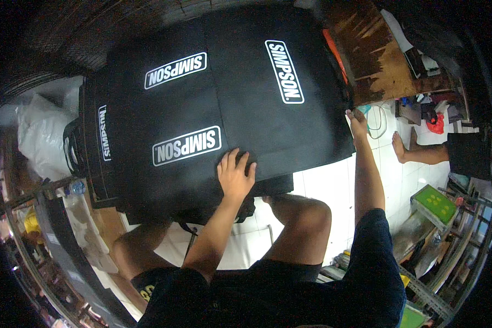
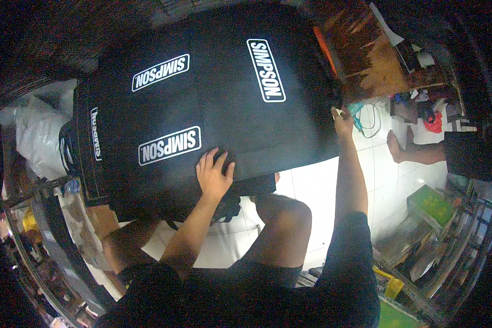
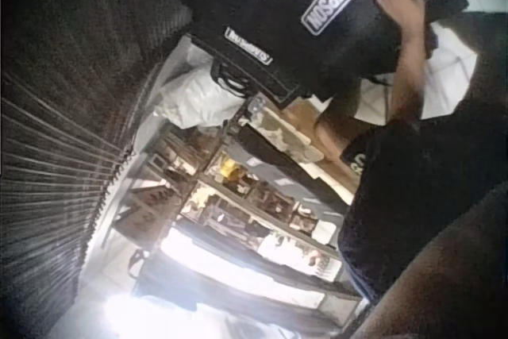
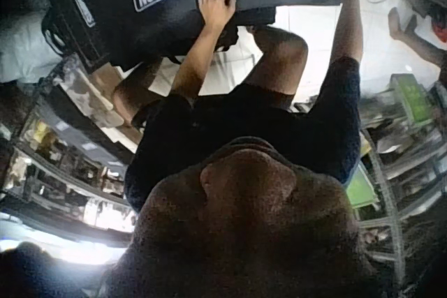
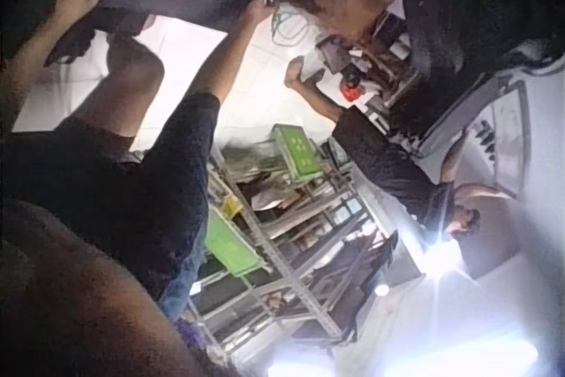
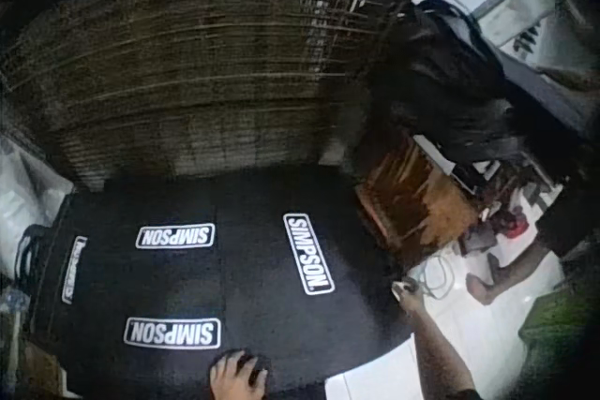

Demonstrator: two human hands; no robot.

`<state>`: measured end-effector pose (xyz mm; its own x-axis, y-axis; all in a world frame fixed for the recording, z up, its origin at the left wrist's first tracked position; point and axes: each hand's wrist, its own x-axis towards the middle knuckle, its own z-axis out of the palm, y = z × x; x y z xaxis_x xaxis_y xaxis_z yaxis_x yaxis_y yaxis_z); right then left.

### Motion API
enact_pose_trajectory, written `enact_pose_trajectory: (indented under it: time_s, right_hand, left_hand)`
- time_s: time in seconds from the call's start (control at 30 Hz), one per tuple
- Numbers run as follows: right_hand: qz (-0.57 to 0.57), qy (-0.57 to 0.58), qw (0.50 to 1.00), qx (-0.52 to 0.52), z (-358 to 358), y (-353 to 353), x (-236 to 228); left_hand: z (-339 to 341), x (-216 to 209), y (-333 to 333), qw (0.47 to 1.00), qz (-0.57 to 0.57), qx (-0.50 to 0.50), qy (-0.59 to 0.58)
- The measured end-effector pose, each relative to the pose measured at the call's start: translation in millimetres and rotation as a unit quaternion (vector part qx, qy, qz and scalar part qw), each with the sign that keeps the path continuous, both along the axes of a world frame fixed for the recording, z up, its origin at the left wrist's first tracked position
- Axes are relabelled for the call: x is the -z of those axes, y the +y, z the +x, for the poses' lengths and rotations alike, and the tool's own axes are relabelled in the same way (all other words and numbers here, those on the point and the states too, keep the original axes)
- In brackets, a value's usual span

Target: The person sits on the floor and repeatedly picks up black floor mats from a pile, aligns them, and places them onto a stack. Another person in the background also handles similar mats.

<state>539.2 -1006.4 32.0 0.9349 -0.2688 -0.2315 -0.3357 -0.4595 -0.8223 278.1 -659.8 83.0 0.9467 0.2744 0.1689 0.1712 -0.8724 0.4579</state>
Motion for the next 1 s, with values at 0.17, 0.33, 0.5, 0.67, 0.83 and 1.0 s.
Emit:
enact_pose_trajectory:
  time_s: [0.17,0.33,0.5,0.67,0.83,1.0]
  right_hand:
    - [-0.101,-0.123,0.987,0.023,-68,21,-52]
    - [-0.032,-0.175,0.982,0.071,-170,44,-111]
    - [0.065,-0.119,0.986,-0.101,-301,109,-192]
    - [0.347,-0.01,0.867,-0.358,-410,202,-188]
    - [0.057,0.1,0.811,-0.574,-418,219,-133]
    - [0.105,0.133,0.913,-0.372,-405,210,-124]
  left_hand:
    - [-15,-14,-3,0.998,-0.011,0.065,-0.016]
    - [-56,-38,-3,0.985,-0.058,0.162,-0.006]
    - [-138,-87,5,0.955,-0.075,0.27,0.099]
    - [-222,-144,18,0.889,-0.118,0.331,0.294]
    - [-311,-99,40,0.864,-0.214,0.275,0.364]
    - [-301,-101,35,0.872,-0.2,0.209,0.396]
